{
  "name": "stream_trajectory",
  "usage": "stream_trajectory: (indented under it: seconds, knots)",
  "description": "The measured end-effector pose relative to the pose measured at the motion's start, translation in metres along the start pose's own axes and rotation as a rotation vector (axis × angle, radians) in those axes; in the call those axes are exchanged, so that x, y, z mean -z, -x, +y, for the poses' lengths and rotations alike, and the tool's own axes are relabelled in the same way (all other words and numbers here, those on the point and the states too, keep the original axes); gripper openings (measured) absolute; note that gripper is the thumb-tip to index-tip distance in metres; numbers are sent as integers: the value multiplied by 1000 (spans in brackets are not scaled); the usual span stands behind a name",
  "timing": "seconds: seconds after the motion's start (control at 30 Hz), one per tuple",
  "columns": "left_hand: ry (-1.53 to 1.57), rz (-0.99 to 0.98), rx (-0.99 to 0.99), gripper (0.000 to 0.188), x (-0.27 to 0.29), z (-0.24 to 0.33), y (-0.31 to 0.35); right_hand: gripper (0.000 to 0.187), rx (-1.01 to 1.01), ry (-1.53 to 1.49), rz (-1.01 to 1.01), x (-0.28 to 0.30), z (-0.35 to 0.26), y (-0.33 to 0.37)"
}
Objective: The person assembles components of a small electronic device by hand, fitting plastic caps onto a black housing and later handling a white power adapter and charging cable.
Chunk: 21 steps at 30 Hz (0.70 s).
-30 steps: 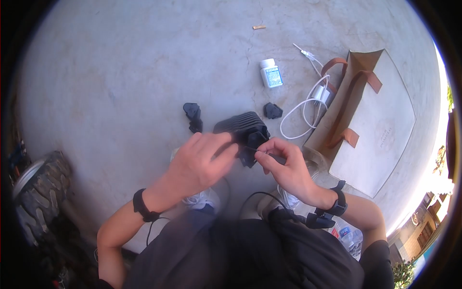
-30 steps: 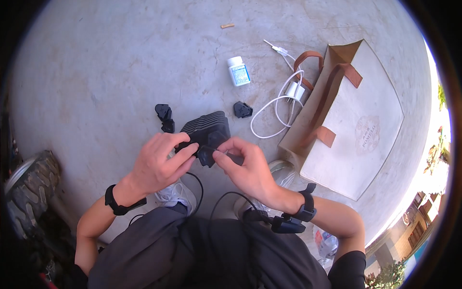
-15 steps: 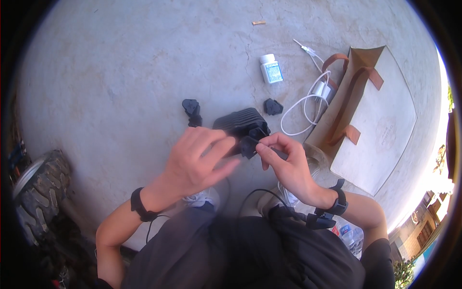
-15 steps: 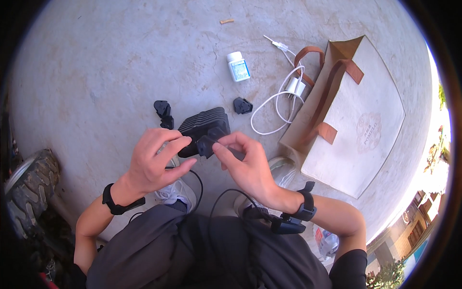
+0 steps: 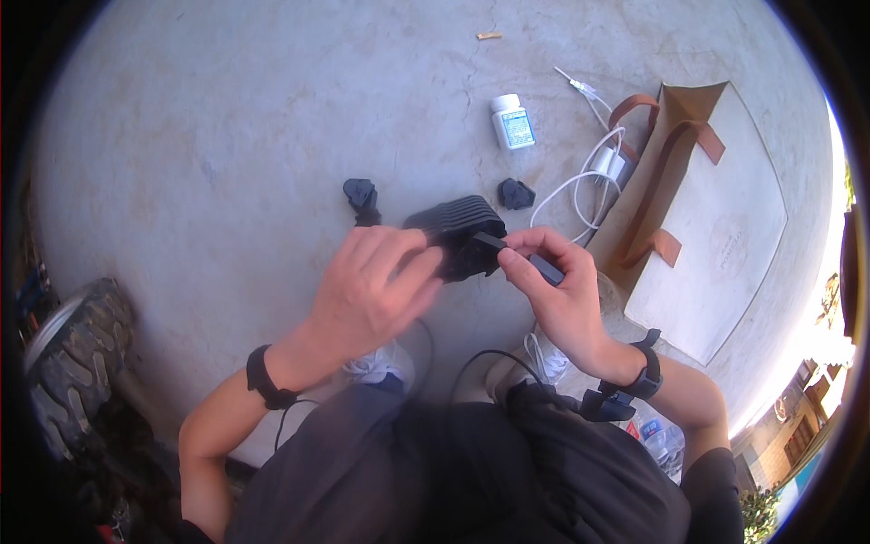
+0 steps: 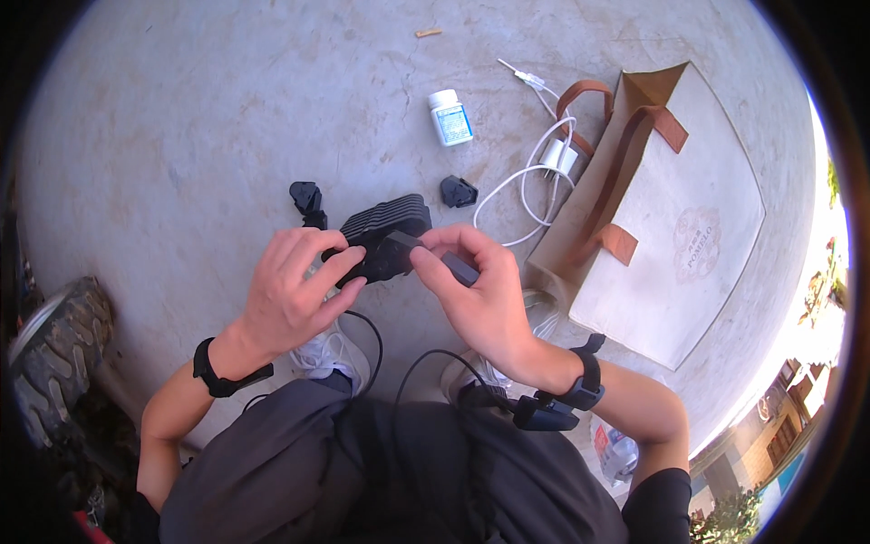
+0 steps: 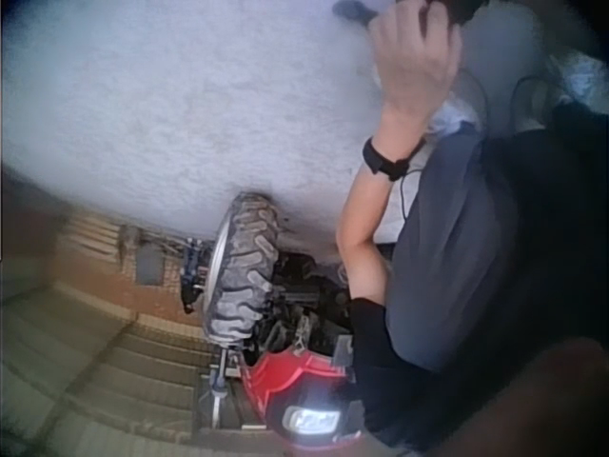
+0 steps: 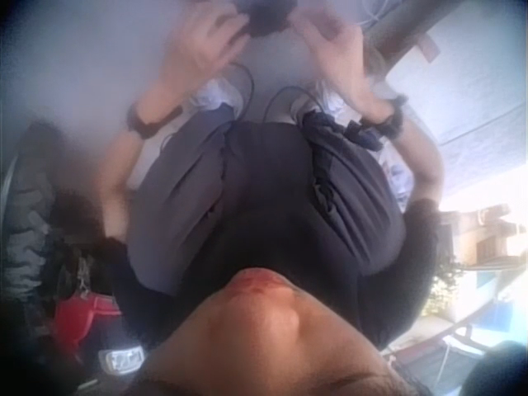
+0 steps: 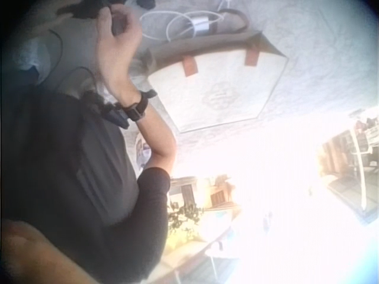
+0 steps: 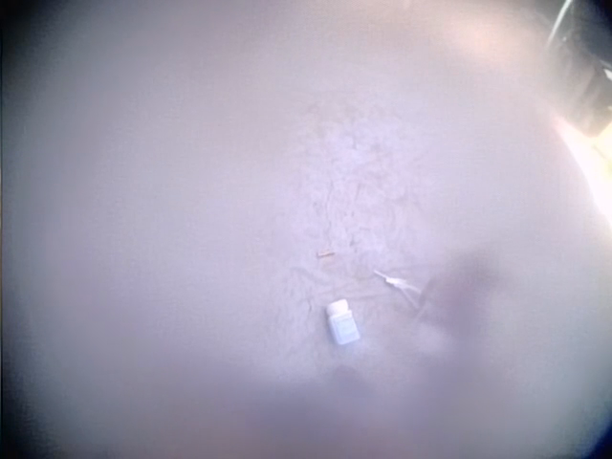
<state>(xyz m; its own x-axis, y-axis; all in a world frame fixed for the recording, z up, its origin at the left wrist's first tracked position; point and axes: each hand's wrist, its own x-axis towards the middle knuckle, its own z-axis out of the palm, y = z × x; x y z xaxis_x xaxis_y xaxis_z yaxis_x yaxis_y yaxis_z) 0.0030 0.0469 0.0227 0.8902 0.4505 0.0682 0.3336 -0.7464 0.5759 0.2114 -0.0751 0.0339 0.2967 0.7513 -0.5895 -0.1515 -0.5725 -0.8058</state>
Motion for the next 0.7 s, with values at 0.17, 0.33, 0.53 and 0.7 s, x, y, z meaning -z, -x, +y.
stream_trajectory:
  seconds: [0.17, 0.33, 0.53, 0.7]
  knots:
    - [23, 8, 3, 32, -1, -1, 0, 17, 159, -10, -59, 17, -14, -22]
    - [32, 21, -12, 31, -2, -2, 1, 16, 175, -11, -133, 16, -33, -33]
    - [19, 0, 5, 30, -4, -4, 5, 15, 414, 353, -281, 2, -32, -50]
    - [30, 29, -23, 27, -6, -8, 7, 17, 483, 500, -413, -12, -30, -49]
